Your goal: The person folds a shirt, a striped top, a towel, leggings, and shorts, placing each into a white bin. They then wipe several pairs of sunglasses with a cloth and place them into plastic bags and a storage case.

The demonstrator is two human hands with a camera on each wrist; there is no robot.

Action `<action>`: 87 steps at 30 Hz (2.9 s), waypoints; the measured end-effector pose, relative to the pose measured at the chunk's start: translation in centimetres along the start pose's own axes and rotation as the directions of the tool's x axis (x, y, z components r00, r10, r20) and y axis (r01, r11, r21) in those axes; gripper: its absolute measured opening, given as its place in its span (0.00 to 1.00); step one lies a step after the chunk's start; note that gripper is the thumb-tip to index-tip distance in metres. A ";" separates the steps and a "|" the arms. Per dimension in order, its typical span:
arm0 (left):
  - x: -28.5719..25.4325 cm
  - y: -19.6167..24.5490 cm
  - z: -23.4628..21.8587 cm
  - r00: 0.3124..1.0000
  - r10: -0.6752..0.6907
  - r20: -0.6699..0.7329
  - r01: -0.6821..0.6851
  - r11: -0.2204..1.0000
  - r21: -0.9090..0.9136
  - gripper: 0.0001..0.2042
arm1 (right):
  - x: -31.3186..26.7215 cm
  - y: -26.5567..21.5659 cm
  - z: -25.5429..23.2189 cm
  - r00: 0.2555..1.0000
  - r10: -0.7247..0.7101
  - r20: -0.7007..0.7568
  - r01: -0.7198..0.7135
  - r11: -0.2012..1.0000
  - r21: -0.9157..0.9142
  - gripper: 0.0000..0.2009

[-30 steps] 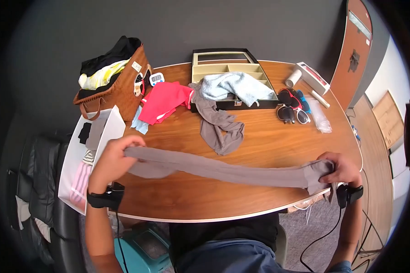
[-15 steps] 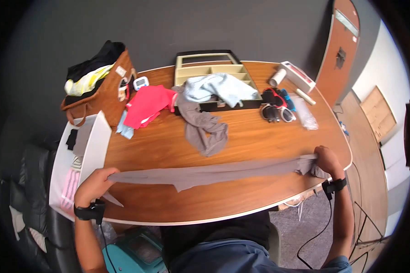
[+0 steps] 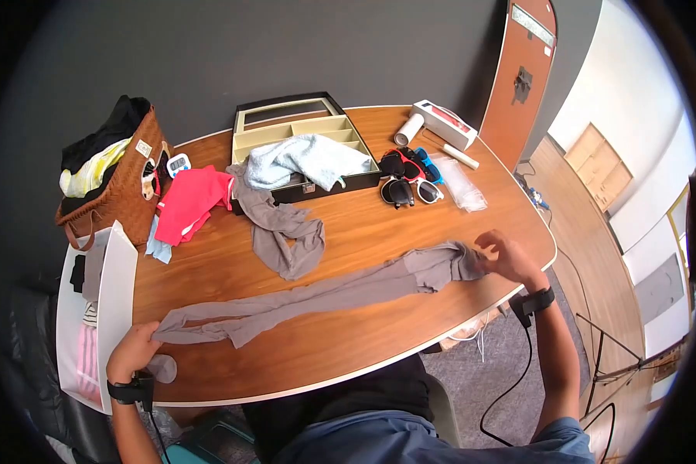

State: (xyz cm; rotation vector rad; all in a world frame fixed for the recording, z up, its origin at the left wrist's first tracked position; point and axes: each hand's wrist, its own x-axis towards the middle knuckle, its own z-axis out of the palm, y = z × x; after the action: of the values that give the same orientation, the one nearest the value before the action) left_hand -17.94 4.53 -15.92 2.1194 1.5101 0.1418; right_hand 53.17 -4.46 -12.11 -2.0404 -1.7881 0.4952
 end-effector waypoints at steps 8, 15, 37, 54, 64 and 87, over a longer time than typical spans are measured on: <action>0.0 0.5 -0.4 1.000 0.007 -0.007 -0.007 1.000 0.013 0.13 | -1.5 0.1 3.0 0.981 -0.191 0.011 0.191 0.969 -0.159 0.15; -0.2 0.1 -0.5 0.998 0.007 -0.066 -0.004 0.999 0.040 0.13 | 0.1 3.8 0.0 0.991 0.127 0.030 -0.122 0.826 0.551 0.04; 1.0 2.2 -1.0 0.993 -0.101 -0.068 0.104 0.994 0.040 0.11 | 4.2 6.2 0.6 0.983 0.174 -0.054 -0.178 0.980 -0.093 0.22; 1.6 0.5 -1.1 0.981 -0.166 0.101 0.192 0.895 -0.403 0.09 | 1.0 7.3 -1.4 0.947 0.196 -0.256 0.057 0.681 0.731 0.07; 2.7 -1.9 0.4 0.992 -0.129 -0.007 0.118 0.926 -0.360 0.06 | 1.5 8.4 -0.4 0.896 0.334 -0.292 -0.011 0.674 0.739 0.05; 3.9 -3.4 1.6 0.940 -0.312 -0.136 0.244 0.896 -0.371 0.09 | -1.2 9.0 -2.0 0.952 0.204 -0.230 0.068 0.589 0.805 0.05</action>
State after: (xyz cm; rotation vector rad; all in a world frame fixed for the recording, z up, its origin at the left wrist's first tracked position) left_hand -18.82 8.26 -19.72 1.6264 1.7365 0.4860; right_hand 61.77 -6.78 -14.85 -1.4076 -0.9864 0.7934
